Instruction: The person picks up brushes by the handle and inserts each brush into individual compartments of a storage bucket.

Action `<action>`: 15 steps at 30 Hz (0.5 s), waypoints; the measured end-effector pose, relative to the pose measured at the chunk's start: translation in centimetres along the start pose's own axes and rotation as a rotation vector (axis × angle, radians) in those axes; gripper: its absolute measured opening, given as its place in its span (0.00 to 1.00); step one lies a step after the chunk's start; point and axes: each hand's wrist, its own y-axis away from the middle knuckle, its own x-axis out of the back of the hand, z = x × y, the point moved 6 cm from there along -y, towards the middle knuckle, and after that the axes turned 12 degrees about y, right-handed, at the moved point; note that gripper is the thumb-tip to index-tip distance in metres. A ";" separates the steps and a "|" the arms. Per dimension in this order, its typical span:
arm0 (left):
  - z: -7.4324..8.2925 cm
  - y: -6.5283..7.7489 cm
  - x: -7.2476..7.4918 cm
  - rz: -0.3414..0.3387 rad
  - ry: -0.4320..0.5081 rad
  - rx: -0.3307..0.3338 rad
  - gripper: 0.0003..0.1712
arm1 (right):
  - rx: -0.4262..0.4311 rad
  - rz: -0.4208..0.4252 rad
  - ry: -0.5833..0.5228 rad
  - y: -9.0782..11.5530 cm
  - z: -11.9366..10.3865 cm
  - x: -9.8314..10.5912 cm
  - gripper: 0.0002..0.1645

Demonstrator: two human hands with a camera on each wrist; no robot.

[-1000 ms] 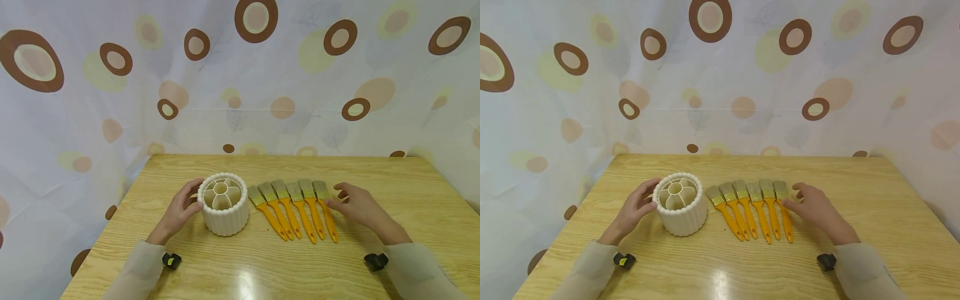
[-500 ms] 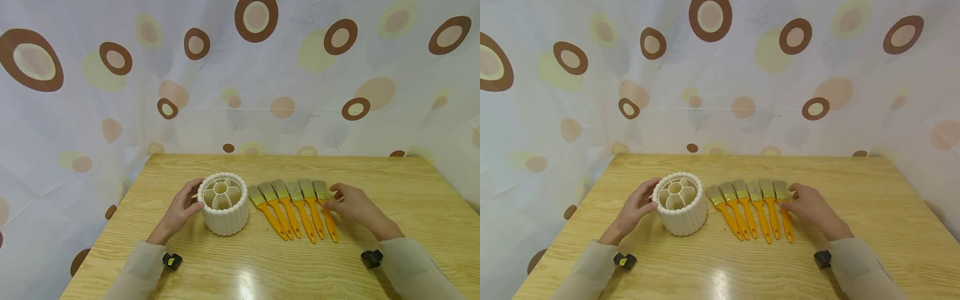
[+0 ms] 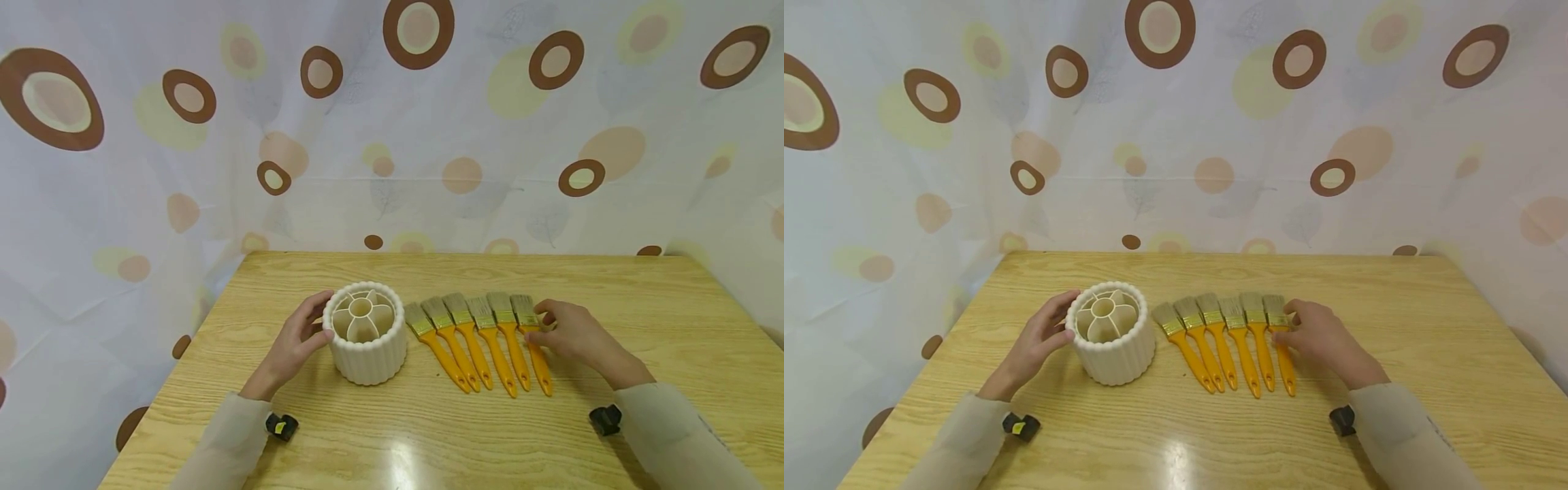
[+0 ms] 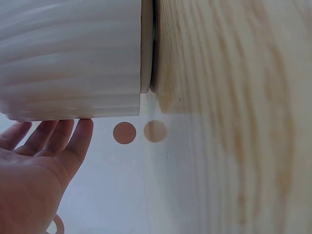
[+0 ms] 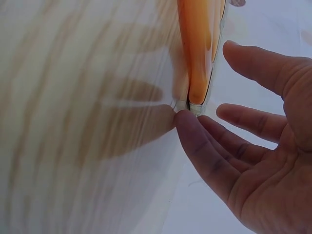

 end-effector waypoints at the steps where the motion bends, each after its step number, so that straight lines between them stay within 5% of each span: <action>1: 0.0 0.0 0.0 0.000 0.003 0.000 0.33 | 0.002 -0.002 0.003 0.0 0.0 0.0 0.38; 15: 0.1 0.0 -0.1 0.001 0.022 0.005 0.33 | 0.026 -0.022 0.046 -0.6 -0.3 -0.5 0.35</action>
